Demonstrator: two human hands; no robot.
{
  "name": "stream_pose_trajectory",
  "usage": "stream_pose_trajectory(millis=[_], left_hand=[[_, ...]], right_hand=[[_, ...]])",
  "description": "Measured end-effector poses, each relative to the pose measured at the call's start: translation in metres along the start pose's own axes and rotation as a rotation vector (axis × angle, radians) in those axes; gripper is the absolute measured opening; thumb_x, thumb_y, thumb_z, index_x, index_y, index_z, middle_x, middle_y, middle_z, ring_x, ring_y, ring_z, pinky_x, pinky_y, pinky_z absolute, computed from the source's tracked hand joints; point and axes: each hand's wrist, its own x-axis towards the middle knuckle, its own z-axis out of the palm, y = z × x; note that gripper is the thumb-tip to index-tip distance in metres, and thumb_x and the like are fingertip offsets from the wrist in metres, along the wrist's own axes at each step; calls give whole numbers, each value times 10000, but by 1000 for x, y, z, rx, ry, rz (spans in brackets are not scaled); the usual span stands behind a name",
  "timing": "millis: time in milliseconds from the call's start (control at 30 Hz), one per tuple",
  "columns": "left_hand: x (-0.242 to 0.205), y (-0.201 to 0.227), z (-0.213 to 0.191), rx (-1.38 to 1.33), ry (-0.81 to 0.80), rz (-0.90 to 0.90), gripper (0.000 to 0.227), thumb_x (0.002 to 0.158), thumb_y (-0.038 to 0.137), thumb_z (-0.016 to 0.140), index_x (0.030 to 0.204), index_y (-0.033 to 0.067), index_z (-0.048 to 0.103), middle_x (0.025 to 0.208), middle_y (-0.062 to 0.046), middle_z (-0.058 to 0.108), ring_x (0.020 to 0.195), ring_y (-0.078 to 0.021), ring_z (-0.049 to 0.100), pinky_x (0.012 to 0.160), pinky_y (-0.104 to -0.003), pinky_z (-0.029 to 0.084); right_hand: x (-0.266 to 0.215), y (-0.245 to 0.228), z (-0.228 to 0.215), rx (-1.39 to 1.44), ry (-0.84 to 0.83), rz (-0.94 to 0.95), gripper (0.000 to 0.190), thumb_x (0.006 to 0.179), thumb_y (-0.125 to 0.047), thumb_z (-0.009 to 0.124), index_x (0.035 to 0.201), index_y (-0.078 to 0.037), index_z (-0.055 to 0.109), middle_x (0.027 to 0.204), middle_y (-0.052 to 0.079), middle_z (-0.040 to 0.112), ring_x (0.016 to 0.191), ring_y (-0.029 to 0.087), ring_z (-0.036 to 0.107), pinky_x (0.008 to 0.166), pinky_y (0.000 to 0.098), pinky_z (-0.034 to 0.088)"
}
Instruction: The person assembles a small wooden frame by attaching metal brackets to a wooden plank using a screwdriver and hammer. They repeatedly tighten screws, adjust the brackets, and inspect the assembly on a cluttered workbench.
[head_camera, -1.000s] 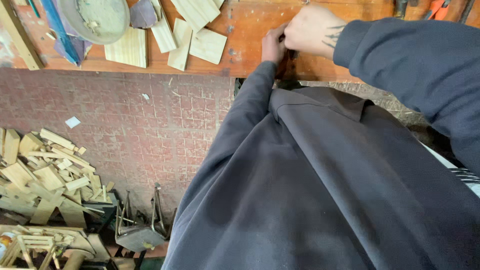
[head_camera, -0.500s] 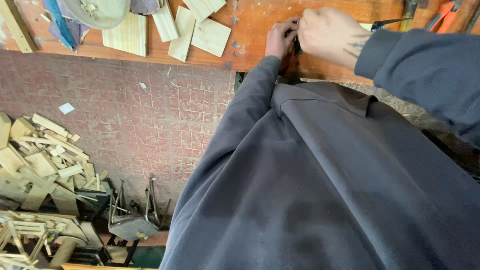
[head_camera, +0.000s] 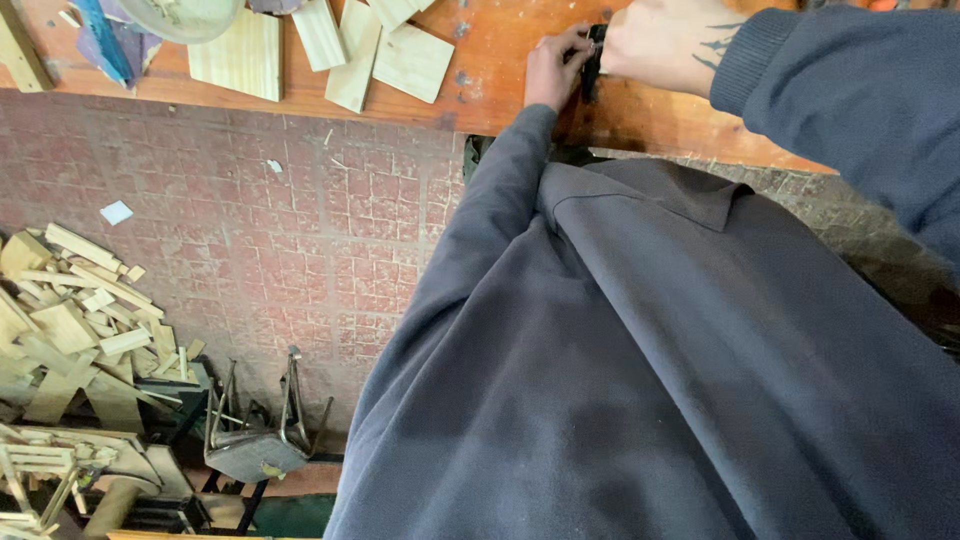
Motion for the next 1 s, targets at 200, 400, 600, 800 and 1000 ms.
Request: stream_pose_trajectory(millis=[200, 400, 600, 800, 1000], left_hand=[[11, 14, -6, -19, -9, -23, 105, 858, 89, 747, 880, 185, 784, 1183, 54, 780, 983, -288, 754, 836, -440, 588], [6, -3, -1, 98, -3, 13, 318, 875, 251, 687, 1191, 227, 719, 948, -164, 785, 942, -427, 676, 754, -465, 511], [14, 19, -16, 152, -38, -83, 239, 752, 346, 615, 899, 207, 742, 793, -177, 762, 873, -454, 710, 676, -461, 480], [8, 18, -11, 172, -89, -176, 177, 826, 334, 575, 857, 174, 645, 726, -197, 638, 760, -450, 652, 619, -510, 419], [15, 8, 0, 85, 19, -21, 82, 675, 190, 687, 686, 161, 611, 632, -90, 657, 700, -339, 725, 609, -436, 469]], right_hand=[[23, -18, 9, 145, -125, 342, 136, 875, -149, 682, 836, -257, 756, 805, -29, 764, 730, 165, 745, 649, 298, 530], [37, -29, -12, 153, -225, 383, 111, 901, -260, 697, 843, -355, 701, 863, -103, 764, 813, 122, 767, 655, 266, 511], [49, -24, -14, 156, -231, 258, 226, 980, -166, 665, 817, -294, 756, 840, -95, 735, 773, 151, 735, 577, 308, 546], [55, -32, -11, 38, -107, -21, 268, 876, -161, 699, 744, -385, 760, 768, -170, 739, 740, 128, 736, 528, 302, 464], [61, -30, 55, 245, -230, 634, 203, 713, -258, 808, 728, -342, 624, 674, -144, 635, 586, 116, 666, 402, 313, 450]])
